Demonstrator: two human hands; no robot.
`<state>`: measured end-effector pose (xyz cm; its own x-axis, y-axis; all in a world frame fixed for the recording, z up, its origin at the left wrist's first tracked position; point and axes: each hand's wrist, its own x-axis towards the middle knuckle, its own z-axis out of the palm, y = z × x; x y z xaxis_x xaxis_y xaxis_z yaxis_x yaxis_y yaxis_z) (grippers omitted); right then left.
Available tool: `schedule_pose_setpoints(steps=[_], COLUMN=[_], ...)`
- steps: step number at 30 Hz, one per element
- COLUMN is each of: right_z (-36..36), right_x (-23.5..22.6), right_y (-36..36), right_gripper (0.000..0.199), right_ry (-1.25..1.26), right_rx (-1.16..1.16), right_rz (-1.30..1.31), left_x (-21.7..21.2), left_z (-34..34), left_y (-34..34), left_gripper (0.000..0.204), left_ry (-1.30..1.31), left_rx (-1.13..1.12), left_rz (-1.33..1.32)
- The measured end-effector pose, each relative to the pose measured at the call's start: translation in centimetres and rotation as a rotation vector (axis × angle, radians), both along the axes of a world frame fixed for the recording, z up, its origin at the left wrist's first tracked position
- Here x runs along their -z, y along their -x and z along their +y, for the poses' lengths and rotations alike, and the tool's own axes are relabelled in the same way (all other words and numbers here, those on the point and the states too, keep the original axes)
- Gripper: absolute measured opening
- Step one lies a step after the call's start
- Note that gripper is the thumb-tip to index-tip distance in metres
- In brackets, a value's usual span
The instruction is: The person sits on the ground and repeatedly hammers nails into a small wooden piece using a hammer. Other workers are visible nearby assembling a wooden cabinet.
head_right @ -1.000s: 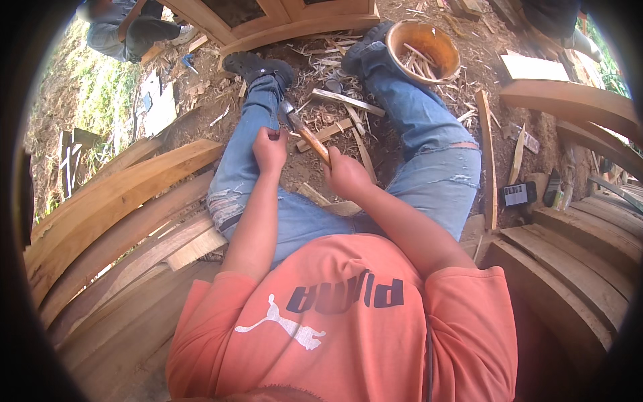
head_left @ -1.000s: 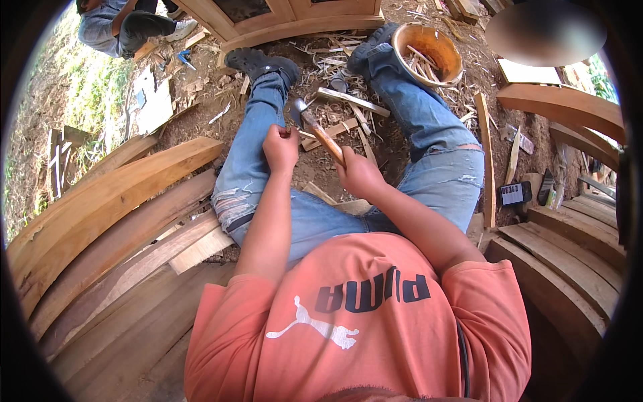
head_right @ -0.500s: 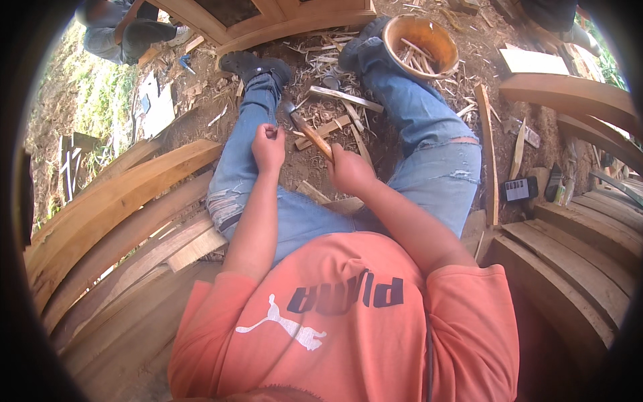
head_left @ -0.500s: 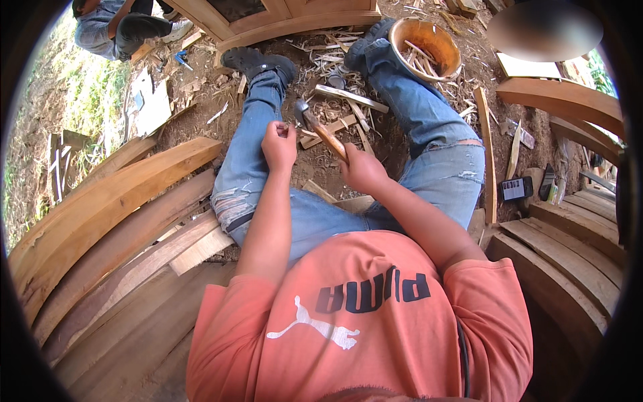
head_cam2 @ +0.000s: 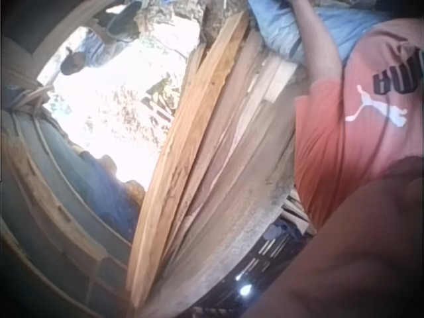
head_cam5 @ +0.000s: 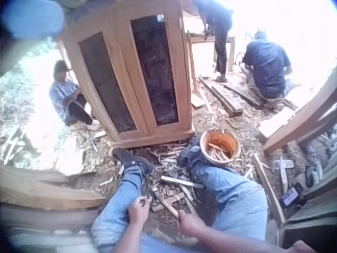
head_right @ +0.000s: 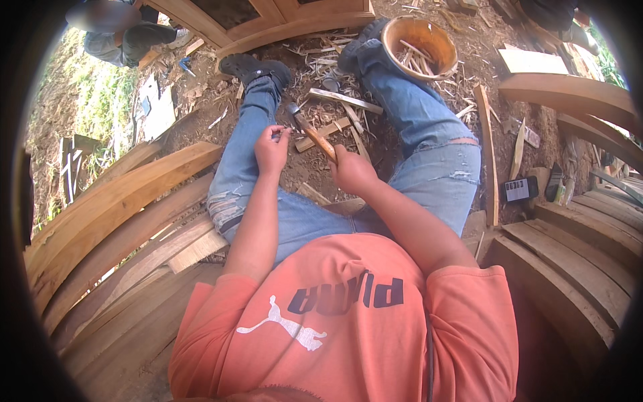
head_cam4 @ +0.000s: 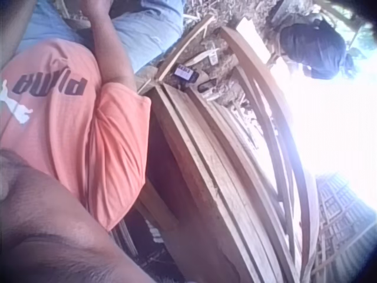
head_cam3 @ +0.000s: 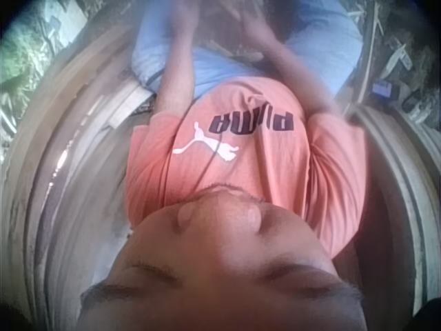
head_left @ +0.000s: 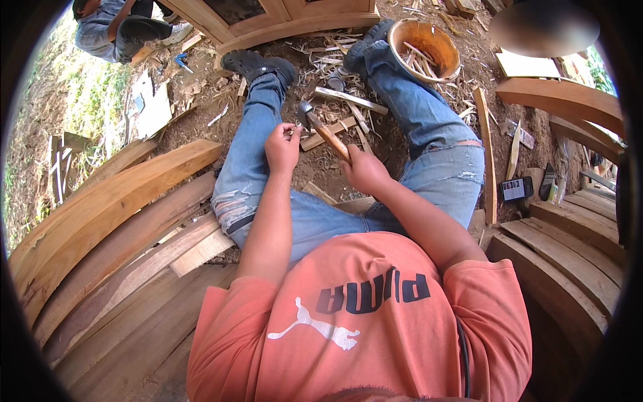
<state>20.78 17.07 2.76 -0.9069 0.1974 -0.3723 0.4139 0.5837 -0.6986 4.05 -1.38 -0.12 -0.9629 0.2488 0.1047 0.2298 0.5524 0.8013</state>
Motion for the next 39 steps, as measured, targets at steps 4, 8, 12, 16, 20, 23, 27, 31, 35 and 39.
schedule_pose_setpoints(steps=[4,8,12,16,20,23,27,31,35,39], right_z=[0.1,0.1,0.3,0.1,0.2,0.2,0.2,0.3,0.4,0.5], right_x=[-0.3,-0.6,-0.2,-0.9,-2.5,-1.7,-0.9,-2.2,-1.3,-1.1], right_y=[-0.3,-0.3,-0.5,-0.1,-0.1,-0.3,-0.4,-0.5,-0.2,-0.2], right_gripper=[0.030,0.031,0.030,0.032,0.032,0.032,0.031,0.030,0.029,0.028], right_ry=[0.006,-0.001,-0.001,0.016,0.013,0.015,0.015,0.021,-0.017,-0.031], right_rx=[0.003,-0.010,0.004,0.015,0.039,0.021,0.011,0.052,-0.021,-0.034], right_rz=[0.020,-0.006,-0.009,0.036,0.082,0.078,0.045,0.106,-0.031,-0.042], left_x=[0.0,0.8,0.1,1.7,0.8,0.0,-0.8,-1.0,-0.2,-0.6], left_z=[-0.1,-0.5,0.1,-0.7,-0.4,-0.1,-0.2,-0.3,-0.6,-1.0], left_y=[0.0,0.7,0.2,0.8,0.6,0.5,0.4,0.4,0.8,0.6], left_gripper=[0.023,0.025,0.025,0.024,0.021,0.020,0.020,0.025,0.020,0.020], left_ry=[0.025,-0.007,-0.082,-0.171,-0.074,-0.036,0.055,0.096,0.099,0.029], left_rx=[-0.005,-0.011,0.015,0.019,0.044,0.038,0.047,0.057,0.084,0.050], left_rz=[-0.034,-0.078,-0.105,-0.130,-0.126,-0.148,-0.069,-0.077,-0.009,-0.041])
